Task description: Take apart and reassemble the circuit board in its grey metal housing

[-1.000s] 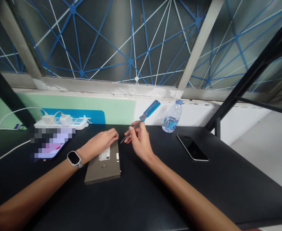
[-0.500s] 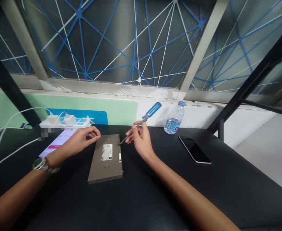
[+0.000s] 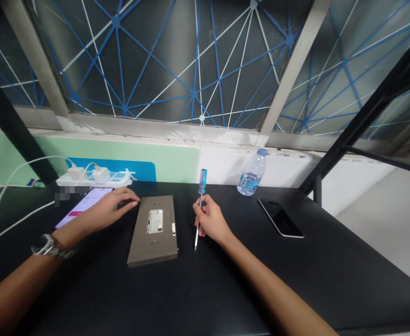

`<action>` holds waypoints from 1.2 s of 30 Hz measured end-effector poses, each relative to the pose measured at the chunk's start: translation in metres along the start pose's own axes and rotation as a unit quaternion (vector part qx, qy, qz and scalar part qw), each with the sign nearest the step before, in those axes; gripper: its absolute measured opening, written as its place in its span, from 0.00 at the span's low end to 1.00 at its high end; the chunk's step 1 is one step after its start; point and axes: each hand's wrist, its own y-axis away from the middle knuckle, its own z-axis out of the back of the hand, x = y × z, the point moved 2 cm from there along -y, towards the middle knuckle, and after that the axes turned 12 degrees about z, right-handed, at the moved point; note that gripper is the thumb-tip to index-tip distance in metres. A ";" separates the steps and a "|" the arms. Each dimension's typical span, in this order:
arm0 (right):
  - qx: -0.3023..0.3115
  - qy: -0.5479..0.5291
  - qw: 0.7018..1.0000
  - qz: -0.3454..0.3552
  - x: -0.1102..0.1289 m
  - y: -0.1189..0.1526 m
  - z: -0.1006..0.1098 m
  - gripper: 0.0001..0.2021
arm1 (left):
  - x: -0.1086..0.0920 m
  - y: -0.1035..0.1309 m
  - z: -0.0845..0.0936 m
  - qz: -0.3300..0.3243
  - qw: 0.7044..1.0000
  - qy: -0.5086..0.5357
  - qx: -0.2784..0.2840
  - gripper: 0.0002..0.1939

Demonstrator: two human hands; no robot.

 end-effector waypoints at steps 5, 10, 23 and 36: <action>0.014 0.228 0.972 0.047 0.001 0.003 0.002 0.08 | -0.034 0.011 -0.042 0.022 0.999 0.004 0.039 0.32; 0.047 0.444 0.895 0.018 0.008 0.007 0.001 0.04 | -0.045 0.015 -0.061 0.036 0.997 0.009 0.064 0.32; 0.129 0.385 0.894 0.192 0.030 0.016 -0.036 0.19 | -0.050 0.019 -0.072 0.116 0.982 0.147 -0.031 0.42; 0.013 0.110 0.948 0.298 0.051 0.024 -0.017 0.29 | -0.062 0.015 -0.009 0.001 0.798 0.529 -0.289 0.19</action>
